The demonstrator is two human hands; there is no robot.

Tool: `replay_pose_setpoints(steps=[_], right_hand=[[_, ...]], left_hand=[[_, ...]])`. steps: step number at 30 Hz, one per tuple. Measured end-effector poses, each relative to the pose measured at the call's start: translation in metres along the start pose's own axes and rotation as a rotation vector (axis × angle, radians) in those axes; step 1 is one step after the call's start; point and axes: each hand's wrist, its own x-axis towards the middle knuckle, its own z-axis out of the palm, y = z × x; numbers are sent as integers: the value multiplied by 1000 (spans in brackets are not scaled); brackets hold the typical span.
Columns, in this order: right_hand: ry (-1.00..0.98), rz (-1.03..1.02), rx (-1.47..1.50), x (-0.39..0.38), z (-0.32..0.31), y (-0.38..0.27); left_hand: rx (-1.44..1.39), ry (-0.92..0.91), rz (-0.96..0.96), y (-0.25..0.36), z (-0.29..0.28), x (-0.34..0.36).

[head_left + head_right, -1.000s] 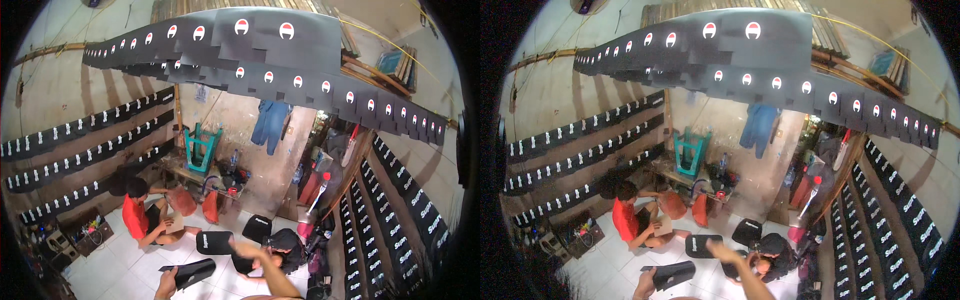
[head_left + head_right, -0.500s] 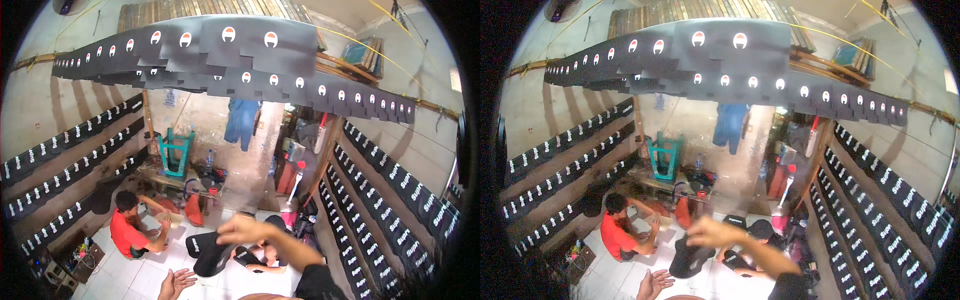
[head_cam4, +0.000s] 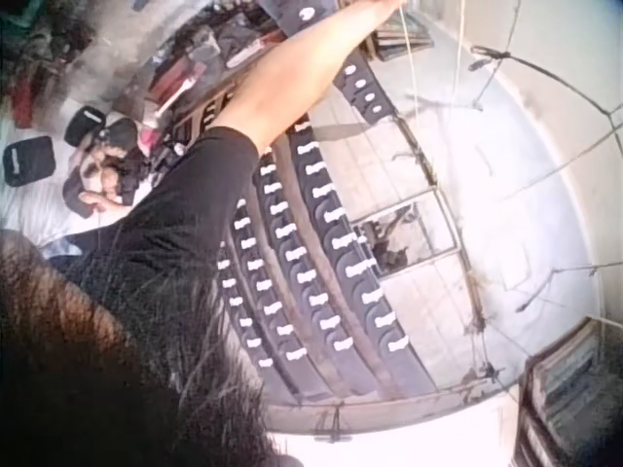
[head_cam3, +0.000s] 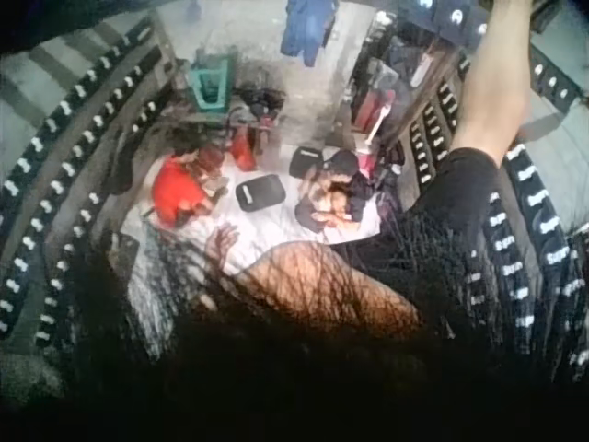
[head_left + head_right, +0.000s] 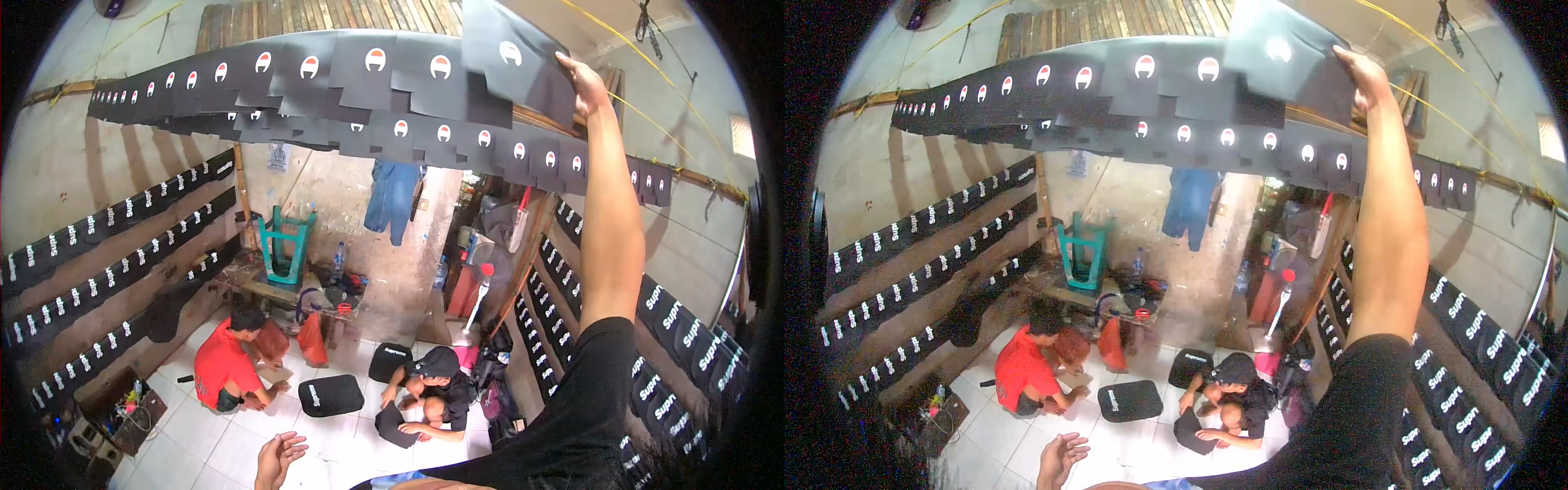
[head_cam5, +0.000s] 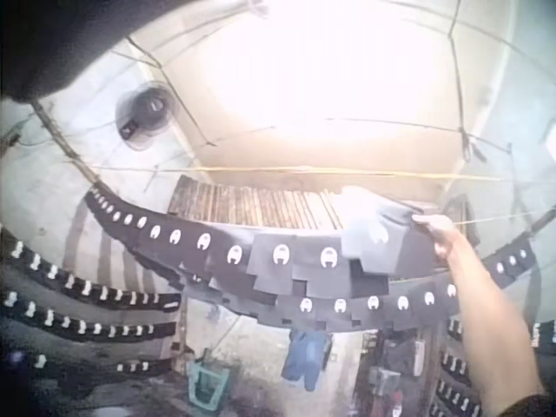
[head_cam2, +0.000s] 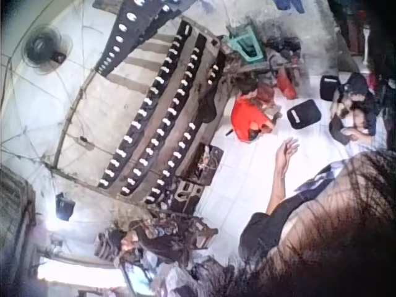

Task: The person picks up printed black fabric items from a stack and hangs them on a rack for drying, placing each item individually on an overhead hanging system.

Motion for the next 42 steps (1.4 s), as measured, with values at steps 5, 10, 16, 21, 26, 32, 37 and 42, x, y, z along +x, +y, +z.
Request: replay_pose_setpoints(steps=[5, 10, 16, 21, 26, 32, 37, 42], right_hand=[[11, 72, 41, -7, -10, 39], [33, 47, 36, 18, -14, 64], [423, -582, -601, -22, -39, 102], [469, -686, -816, -229, -27, 328], [-878, 804, -272, -716, 73, 537], [-1927, 701, 658, -949, 140, 376], [-1870, 1321, 357, -963, 273, 365], [-1306, 1064, -434, -965, 389, 361]], left_hand=[[-11, 244, 190, -12, 53, -42], [14, 394, 252, -54, 58, -56], [-16, 596, 181, -159, 53, -59], [34, 1159, -301, -421, -78, -218], [-586, 1748, -637, -527, -4, -427], [-557, 1867, -208, -549, 53, -507], [-560, 1637, -69, -568, 20, -507], [-697, 1774, 57, -533, 14, -594]])
